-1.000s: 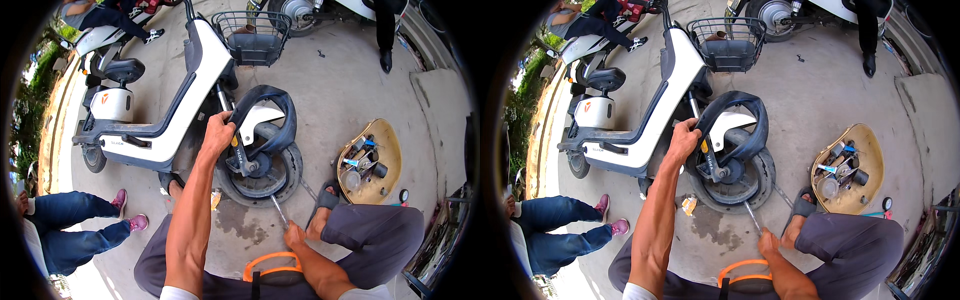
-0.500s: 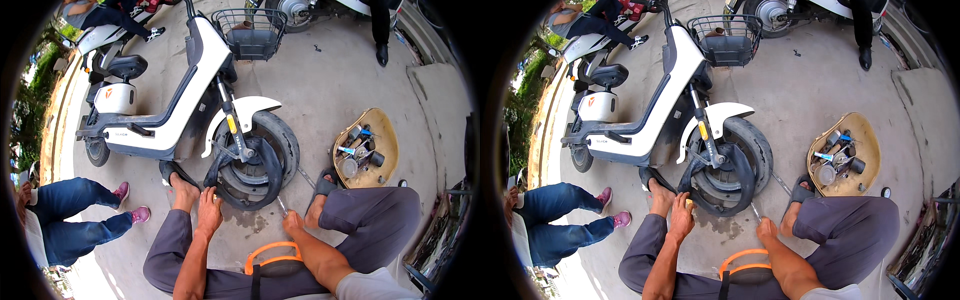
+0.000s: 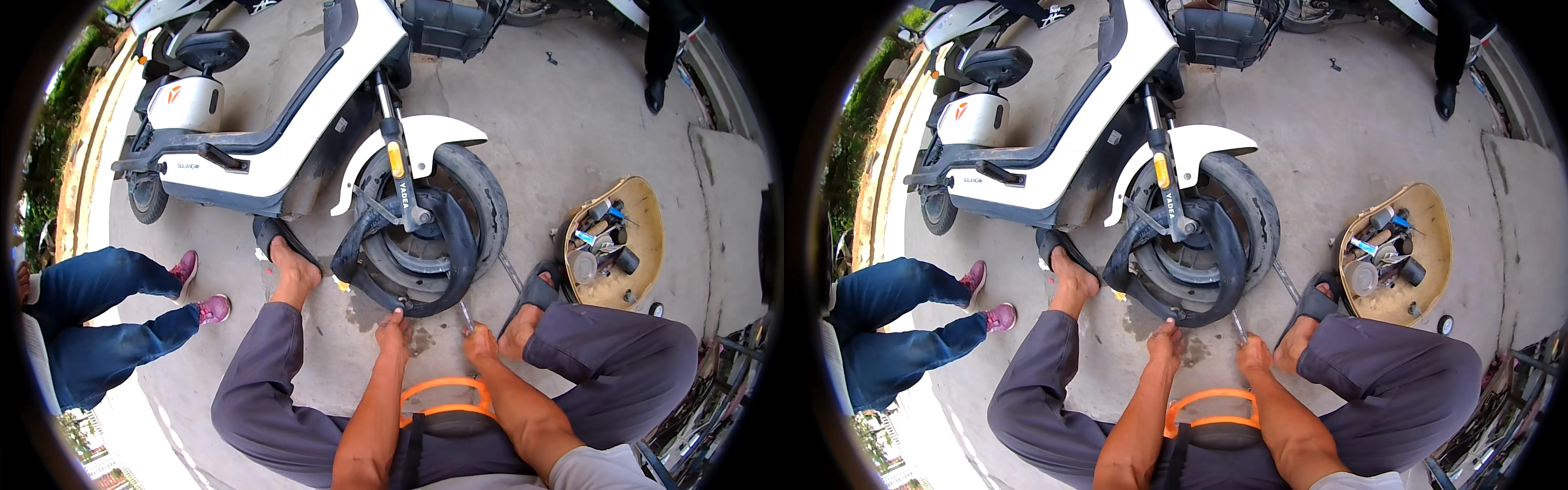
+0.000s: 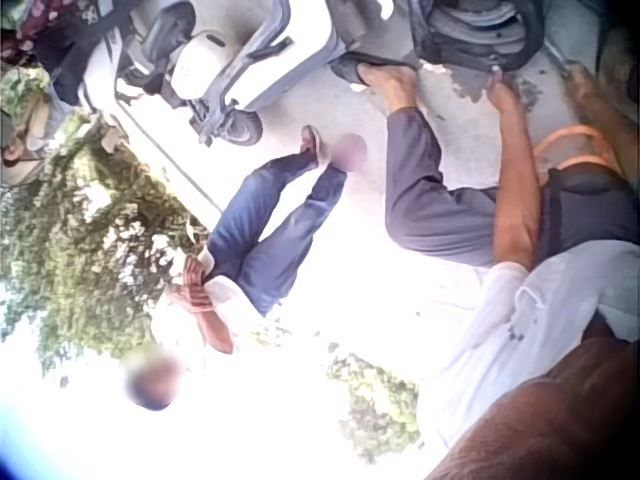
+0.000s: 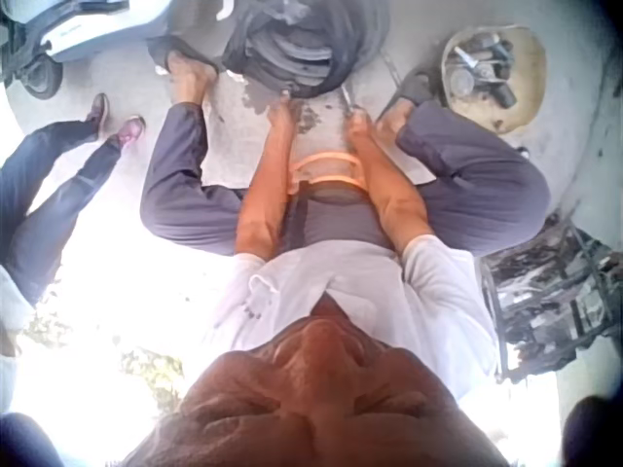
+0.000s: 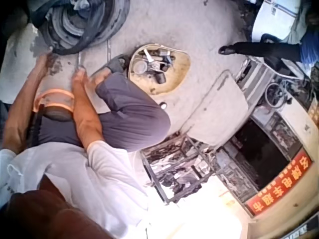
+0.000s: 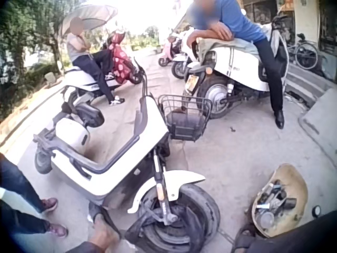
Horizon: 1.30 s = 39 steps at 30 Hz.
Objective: The person sits on a low stool and uses a metal tire lever to pry the tire bead away from the rim of a white electric scooter. They repeatedly insert the tool between the tire and the rim, working around the circumference to loosen the tire.
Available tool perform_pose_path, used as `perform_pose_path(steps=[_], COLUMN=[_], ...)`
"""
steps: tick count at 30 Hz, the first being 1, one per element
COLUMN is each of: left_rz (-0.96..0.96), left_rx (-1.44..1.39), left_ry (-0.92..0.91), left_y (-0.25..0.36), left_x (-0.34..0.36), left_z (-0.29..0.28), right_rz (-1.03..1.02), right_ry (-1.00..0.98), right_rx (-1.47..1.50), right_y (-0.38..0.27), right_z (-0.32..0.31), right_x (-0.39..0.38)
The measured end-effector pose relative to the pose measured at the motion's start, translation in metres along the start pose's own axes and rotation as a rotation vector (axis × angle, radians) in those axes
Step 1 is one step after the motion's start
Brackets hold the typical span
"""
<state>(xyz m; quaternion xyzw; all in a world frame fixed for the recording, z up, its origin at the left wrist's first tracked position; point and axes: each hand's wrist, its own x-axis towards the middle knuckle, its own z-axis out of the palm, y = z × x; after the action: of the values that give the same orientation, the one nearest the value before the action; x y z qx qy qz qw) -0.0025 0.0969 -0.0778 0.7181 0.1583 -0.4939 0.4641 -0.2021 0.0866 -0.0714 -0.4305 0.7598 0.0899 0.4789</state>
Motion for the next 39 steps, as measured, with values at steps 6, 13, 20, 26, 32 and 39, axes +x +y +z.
perform_pose_path(steps=[6, 13, 20, 26, 32, 39], left_rz=[-0.324, -0.258, -0.419, -0.339, -0.310, -0.317], left_rx=[-0.030, -0.400, -0.535, -0.598, -0.581, -0.387], left_ry=[-0.074, -0.342, -0.494, -0.671, -0.548, -0.112], left_y=[0.010, -0.017, -0.004, -0.004, -0.014, -0.016], left_x=[0.017, -0.020, -0.031, -0.026, -0.030, -0.036], left_z=[0.018, 0.033, 0.036, 0.023, 0.027, 0.080], right_rz=[-0.015, 0.037, 0.053, 0.057, 0.061, 0.031], right_ry=[-0.009, 0.007, 0.000, -0.016, -0.021, 0.049], right_rx=[-0.068, -0.059, -0.064, -0.046, -0.046, -0.068], right_y=[0.010, -0.006, -0.012, -0.018, -0.012, -0.001], right_z=[0.004, -0.006, -0.006, -0.011, -0.008, 0.003], right_x=[0.011, 0.001, -0.002, -0.007, -0.001, 0.007])
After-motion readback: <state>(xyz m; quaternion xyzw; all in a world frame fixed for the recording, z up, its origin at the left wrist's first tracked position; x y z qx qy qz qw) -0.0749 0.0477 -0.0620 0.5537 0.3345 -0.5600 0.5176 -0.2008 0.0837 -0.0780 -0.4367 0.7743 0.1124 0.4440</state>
